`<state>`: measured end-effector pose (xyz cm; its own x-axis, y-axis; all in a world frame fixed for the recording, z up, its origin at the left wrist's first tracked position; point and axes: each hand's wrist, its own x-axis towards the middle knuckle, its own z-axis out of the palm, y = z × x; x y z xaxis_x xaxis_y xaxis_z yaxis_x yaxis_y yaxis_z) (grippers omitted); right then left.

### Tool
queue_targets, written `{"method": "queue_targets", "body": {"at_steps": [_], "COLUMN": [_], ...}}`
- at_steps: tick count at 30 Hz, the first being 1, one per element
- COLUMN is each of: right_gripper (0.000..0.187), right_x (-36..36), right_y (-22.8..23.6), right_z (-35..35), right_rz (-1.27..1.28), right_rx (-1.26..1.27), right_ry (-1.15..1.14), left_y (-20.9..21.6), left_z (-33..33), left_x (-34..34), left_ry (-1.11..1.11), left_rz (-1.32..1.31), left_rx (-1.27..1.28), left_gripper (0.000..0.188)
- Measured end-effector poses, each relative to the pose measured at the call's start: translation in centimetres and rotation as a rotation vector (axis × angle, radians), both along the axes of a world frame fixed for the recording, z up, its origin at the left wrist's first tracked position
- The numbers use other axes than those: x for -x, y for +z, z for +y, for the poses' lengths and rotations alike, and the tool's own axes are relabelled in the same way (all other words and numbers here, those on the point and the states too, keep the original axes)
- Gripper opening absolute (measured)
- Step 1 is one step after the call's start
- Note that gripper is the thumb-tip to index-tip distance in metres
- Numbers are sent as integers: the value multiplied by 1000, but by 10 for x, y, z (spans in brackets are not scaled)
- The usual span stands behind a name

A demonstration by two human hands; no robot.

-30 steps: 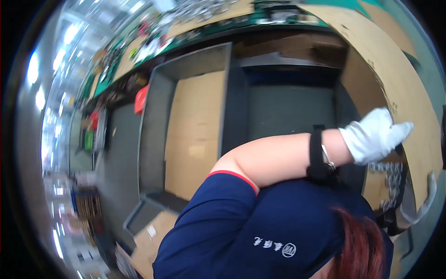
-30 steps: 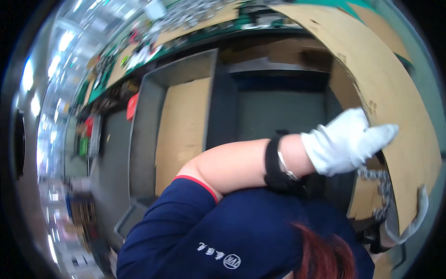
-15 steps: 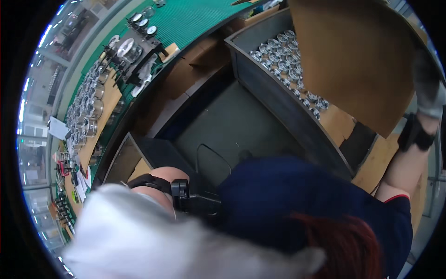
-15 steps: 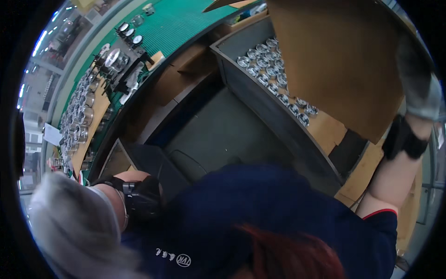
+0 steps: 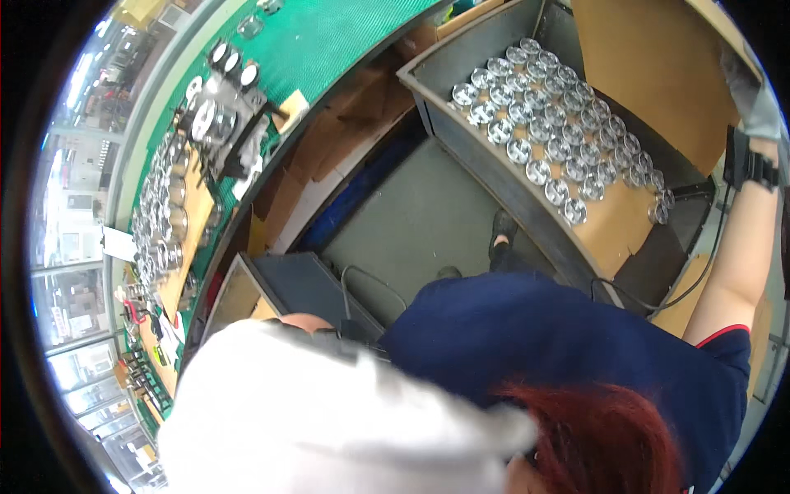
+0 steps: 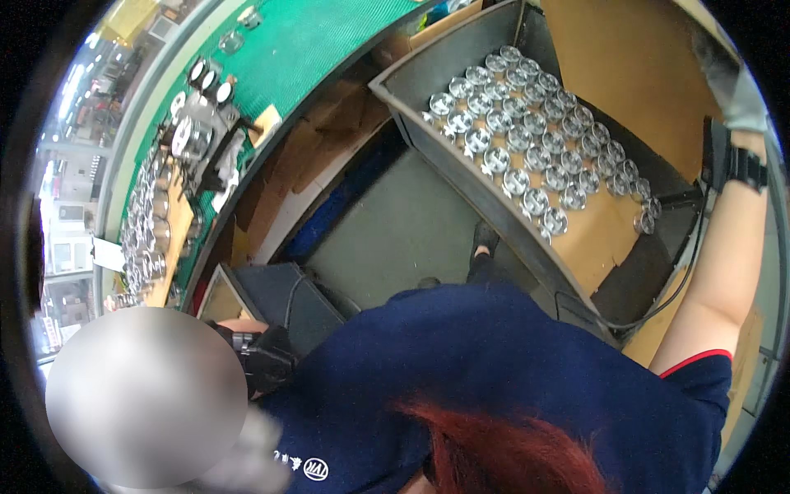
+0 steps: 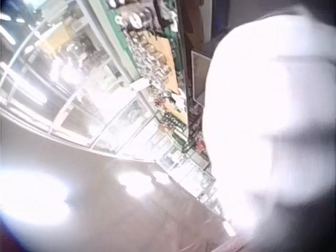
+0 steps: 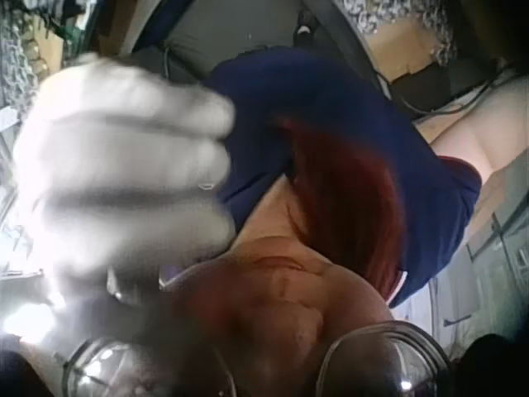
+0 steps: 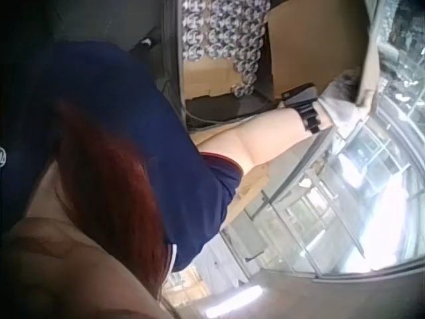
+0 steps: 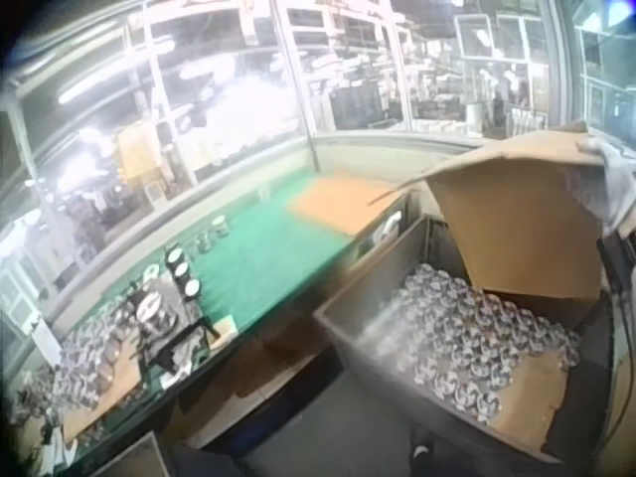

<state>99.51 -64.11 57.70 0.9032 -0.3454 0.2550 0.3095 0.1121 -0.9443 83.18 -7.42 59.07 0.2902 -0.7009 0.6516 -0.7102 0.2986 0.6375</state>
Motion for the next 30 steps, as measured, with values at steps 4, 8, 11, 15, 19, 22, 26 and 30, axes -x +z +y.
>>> {"method": "queue_targets", "body": {"at_steps": [4, 8, 11, 15, 19, 22, 26, 30], "right_gripper": [34, 29, 38, 42, 46, 45, 47, 46], "right_x": [3, 36, 24, 3, -21, -44, -41, -20], "right_y": [-86, -203, -273, -447, -608, -617, -646, -658], "right_z": [-53, 1, 59, 77, 100, 122, 124, 123], "right_rz": [25, 372, 573, 860, 1157, 1203, 1190, 1300], "right_rx": [-12, -193, -530, -738, -655, -700, -549, -301], "right_ry": [-219, -82, 108, 63, 135, 142, 182, 287], "left_y": [-28, -122, -211, -318, -398, -446, -473, -468], "left_z": [-33, -79, -94, -134, -173, -178, -183, -188], "left_x": [-76, -165, -212, -268, -318, -338, -340, -347], "left_ry": [279, 731, 684, 668, 678, 604, 558, 554], "left_rz": [177, 518, 391, 195, -18, -29, -146, -97], "left_rx": [-195, -800, -984, -1010, -1215, -1412, -1524, -1532], "left_gripper": [23, 26, 27, 23, 22, 25, 32, 34]}}
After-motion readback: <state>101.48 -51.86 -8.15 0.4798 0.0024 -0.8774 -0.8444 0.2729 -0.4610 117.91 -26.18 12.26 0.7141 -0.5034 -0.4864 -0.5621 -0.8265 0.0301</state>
